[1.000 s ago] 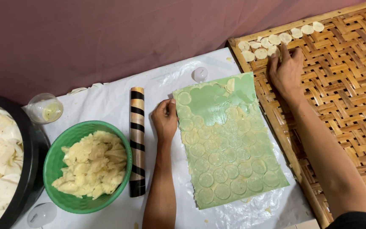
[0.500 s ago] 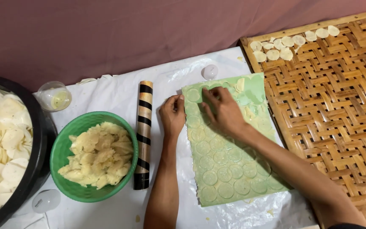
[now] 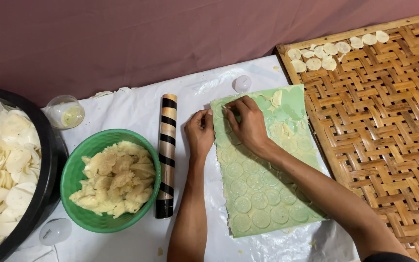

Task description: Peeling small circular dough cutouts from a mat and arranging them on a woven tray

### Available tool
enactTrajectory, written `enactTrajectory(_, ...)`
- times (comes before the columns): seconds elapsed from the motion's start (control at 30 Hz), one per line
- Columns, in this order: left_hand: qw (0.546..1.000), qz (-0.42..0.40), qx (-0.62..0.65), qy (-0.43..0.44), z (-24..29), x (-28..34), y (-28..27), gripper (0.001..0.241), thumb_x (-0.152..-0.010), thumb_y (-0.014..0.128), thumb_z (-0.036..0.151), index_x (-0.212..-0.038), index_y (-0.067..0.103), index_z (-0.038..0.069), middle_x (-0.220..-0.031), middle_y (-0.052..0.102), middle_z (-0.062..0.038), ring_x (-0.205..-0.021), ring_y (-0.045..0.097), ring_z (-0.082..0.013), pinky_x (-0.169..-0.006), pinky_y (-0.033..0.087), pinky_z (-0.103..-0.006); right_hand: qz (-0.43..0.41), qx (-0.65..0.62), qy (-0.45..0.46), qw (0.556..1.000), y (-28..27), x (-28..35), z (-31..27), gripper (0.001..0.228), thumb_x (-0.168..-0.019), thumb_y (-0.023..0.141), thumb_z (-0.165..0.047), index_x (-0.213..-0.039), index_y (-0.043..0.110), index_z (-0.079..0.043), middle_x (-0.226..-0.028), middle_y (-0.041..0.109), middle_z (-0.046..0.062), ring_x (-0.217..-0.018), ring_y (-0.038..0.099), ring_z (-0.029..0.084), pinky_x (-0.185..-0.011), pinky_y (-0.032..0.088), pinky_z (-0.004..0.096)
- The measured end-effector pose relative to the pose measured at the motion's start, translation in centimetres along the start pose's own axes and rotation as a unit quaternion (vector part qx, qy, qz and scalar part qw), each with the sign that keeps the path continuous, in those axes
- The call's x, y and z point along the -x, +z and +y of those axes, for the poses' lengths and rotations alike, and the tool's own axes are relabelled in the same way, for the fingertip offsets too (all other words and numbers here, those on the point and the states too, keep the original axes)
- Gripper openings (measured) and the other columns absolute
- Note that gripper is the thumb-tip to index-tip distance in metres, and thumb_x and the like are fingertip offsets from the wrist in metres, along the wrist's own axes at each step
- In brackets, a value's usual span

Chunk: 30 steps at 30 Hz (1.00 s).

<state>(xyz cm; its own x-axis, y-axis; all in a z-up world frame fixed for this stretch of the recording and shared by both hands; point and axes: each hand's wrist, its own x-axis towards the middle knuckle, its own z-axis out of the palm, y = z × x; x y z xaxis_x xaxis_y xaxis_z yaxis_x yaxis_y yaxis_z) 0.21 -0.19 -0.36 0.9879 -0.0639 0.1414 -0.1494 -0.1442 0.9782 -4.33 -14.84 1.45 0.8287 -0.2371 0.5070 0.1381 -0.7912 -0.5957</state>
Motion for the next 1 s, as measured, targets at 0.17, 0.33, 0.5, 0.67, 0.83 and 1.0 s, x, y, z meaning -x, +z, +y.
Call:
enactTrajectory(0.17,1.000,-0.002,-0.005,0.000,-0.2,-0.2,0.0,0.016,-0.097,0.064,0.017,-0.090,0.077,0.009,-0.063,0.069,-0.009,-0.045,0.065,-0.0187,-0.045,0.053,-0.0314,-0.024,-0.148,0.052,0.987,-2.7,0.6,-1.5,0.012,-0.095,0.075,-0.015,-0.105,0.074,-0.009,-0.085,0.071,0.010,-0.080,0.073,0.027,-0.072,0.059,0.037)
enactTrajectory(0.33,1.000,-0.008,0.007,0.004,-1.0,-0.2,0.2,0.016,-0.097,0.065,0.015,-0.093,0.077,0.007,-0.064,0.068,-0.012,-0.045,0.063,-0.0189,-0.045,0.054,-0.0301,-0.026,-0.197,0.088,0.976,-6.5,0.7,0.7,0.013,-0.093,0.078,-0.012,-0.106,0.077,-0.012,-0.082,0.075,0.008,-0.075,0.073,0.019,-0.072,0.058,0.032)
enactTrajectory(0.5,1.000,-0.010,0.003,0.004,-1.4,-0.1,0.2,0.015,-0.098,0.064,0.013,-0.098,0.077,0.005,-0.065,0.069,-0.014,-0.046,0.062,-0.0181,-0.045,0.054,-0.0291,-0.019,-0.127,0.114,0.985,-11.2,0.5,5.8,0.013,-0.096,0.077,-0.013,-0.109,0.077,-0.013,-0.083,0.073,0.007,-0.076,0.070,0.016,-0.070,0.054,0.029)
enactTrajectory(0.67,1.000,-0.011,0.008,-0.006,-1.1,-0.1,0.3,0.015,-0.099,0.064,0.013,-0.098,0.077,0.005,-0.064,0.069,-0.013,-0.045,0.062,-0.0167,-0.045,0.054,-0.0284,0.016,-0.060,0.142,0.988,-15.9,0.0,14.1,0.013,-0.099,0.075,-0.012,-0.111,0.076,-0.008,-0.085,0.071,0.014,-0.081,0.068,0.024,-0.074,0.054,0.037)
enactTrajectory(0.83,1.000,-0.011,-0.003,-0.009,-0.9,0.0,0.3,0.015,-0.099,0.064,0.014,-0.098,0.076,0.005,-0.062,0.068,-0.013,-0.046,0.062,-0.0176,-0.046,0.054,-0.0293,0.032,0.030,0.169,0.985,-16.5,-1.7,28.5,0.013,-0.101,0.073,-0.019,-0.111,0.078,-0.013,-0.089,0.072,0.013,-0.088,0.072,0.031,-0.079,0.055,0.044)
enactTrajectory(1.0,1.000,-0.007,-0.002,-0.012,-1.0,-0.1,0.4,0.014,-0.098,0.065,0.013,-0.097,0.077,0.005,-0.060,0.068,-0.013,-0.044,0.062,-0.0174,-0.046,0.054,-0.0283,0.118,0.112,0.114,0.980,-16.6,-4.5,31.9,0.012,-0.101,0.076,-0.015,-0.109,0.080,-0.006,-0.091,0.074,0.019,-0.086,0.074,0.038,-0.076,0.059,0.044)
